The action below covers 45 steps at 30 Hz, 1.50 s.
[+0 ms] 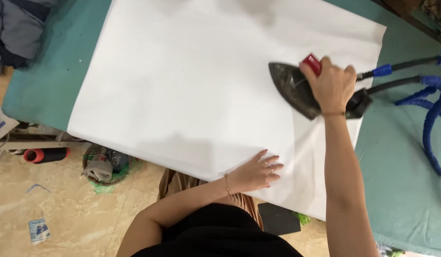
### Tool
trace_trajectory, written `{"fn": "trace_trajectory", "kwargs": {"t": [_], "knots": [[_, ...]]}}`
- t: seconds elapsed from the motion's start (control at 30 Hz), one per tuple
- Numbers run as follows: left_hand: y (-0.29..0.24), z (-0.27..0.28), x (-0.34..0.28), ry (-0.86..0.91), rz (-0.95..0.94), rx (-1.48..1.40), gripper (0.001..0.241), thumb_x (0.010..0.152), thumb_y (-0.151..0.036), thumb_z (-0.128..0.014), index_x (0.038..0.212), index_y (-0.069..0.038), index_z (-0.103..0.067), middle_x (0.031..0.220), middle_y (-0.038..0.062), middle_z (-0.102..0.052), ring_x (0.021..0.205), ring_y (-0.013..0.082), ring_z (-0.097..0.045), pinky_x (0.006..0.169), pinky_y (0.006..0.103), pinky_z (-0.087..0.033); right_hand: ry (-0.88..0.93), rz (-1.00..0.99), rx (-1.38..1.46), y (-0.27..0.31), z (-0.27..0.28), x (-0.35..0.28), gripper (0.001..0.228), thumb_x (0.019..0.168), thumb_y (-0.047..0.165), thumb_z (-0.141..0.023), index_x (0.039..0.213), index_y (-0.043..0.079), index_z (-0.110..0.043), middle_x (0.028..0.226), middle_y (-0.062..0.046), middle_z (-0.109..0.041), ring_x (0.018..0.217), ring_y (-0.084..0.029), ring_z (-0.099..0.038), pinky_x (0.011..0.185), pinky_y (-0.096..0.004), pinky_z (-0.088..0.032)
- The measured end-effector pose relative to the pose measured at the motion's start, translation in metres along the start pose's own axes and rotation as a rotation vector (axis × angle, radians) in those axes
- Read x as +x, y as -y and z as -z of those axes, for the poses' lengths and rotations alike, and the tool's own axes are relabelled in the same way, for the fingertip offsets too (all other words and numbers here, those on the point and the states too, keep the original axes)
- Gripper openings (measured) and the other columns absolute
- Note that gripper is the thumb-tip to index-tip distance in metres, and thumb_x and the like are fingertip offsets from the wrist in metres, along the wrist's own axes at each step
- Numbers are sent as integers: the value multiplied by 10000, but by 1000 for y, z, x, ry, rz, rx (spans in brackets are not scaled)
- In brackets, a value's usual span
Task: Ironing a large piece of white fabric on an ironing table in an atelier.
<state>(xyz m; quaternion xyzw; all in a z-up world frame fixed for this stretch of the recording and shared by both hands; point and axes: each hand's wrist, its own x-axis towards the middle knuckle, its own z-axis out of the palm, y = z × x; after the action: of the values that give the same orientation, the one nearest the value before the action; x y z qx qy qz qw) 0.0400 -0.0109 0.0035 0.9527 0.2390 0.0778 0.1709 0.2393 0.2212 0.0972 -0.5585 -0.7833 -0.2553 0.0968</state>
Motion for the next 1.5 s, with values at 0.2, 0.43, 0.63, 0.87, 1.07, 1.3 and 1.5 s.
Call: {"fn": "trace_trajectory", "kwargs": {"t": [0.2, 0.43, 0.63, 0.87, 1.07, 1.3, 1.5], "knots": [[20, 18, -7, -96, 226, 28, 661, 871, -459, -681, 1457, -187, -536, 1629, 40, -342, 1527, 249, -224, 1226, 629, -171, 173, -207, 72, -22, -48, 23, 645, 1057, 675, -577, 799, 92, -679, 497, -61, -597, 358, -190, -506, 614, -352, -429], [17, 31, -7, -48, 287, 62, 725, 883, -464, -683, 1491, -132, -467, 1637, 104, -276, 1528, 330, -163, 1207, 662, -127, 215, -242, 36, 47, 40, -15, 719, 1042, 754, -506, 855, 81, -676, 441, -39, -587, 346, -170, -515, 648, -375, -455], [15, 27, -9, -26, 311, 56, 744, 888, -439, -696, 1507, -100, -461, 1653, 123, -267, 1531, 345, -160, 1225, 642, -135, 98, -268, 118, 52, 66, -63, 660, 1007, 732, -518, 810, 115, -647, 487, 1, -588, 359, -150, -453, 653, -360, -444], [21, 14, -15, -142, 285, -7, 739, 911, -463, -664, 1533, -140, -427, 1673, 91, -245, 1558, 306, -136, 1245, 620, -111, 399, -462, -43, -55, -3, -66, 679, 1054, 717, -461, 843, 114, -689, 472, 3, -555, 373, -124, -433, 545, -334, -429], [31, 2, -22, -194, 268, -15, 749, 948, -557, -569, 1596, -251, -349, 1714, -2, -174, 1579, 225, -80, 1271, 591, -62, 291, -541, -88, -144, -56, -67, 662, 1077, 697, -533, 847, 99, -699, 521, -15, -567, 399, -134, -451, 536, -350, -428], [37, 2, -16, -244, 332, 120, 764, 979, -666, -389, 1619, -265, -279, 1714, 10, -146, 1577, 230, -63, 1243, 653, -38, 229, -528, -51, -132, -42, -79, 619, 1133, 644, -599, 839, 111, -708, 546, -19, -607, 405, -175, -505, 584, -375, -428], [51, 3, 1, -322, 497, 99, 764, 1028, -640, -335, 1630, -179, -244, 1718, 59, -110, 1577, 249, -53, 1214, 705, -9, 311, -364, 133, -36, 25, -85, 580, 1052, 647, -619, 850, 109, -694, 509, -28, -606, 352, -178, -482, 639, -376, -442]]}}
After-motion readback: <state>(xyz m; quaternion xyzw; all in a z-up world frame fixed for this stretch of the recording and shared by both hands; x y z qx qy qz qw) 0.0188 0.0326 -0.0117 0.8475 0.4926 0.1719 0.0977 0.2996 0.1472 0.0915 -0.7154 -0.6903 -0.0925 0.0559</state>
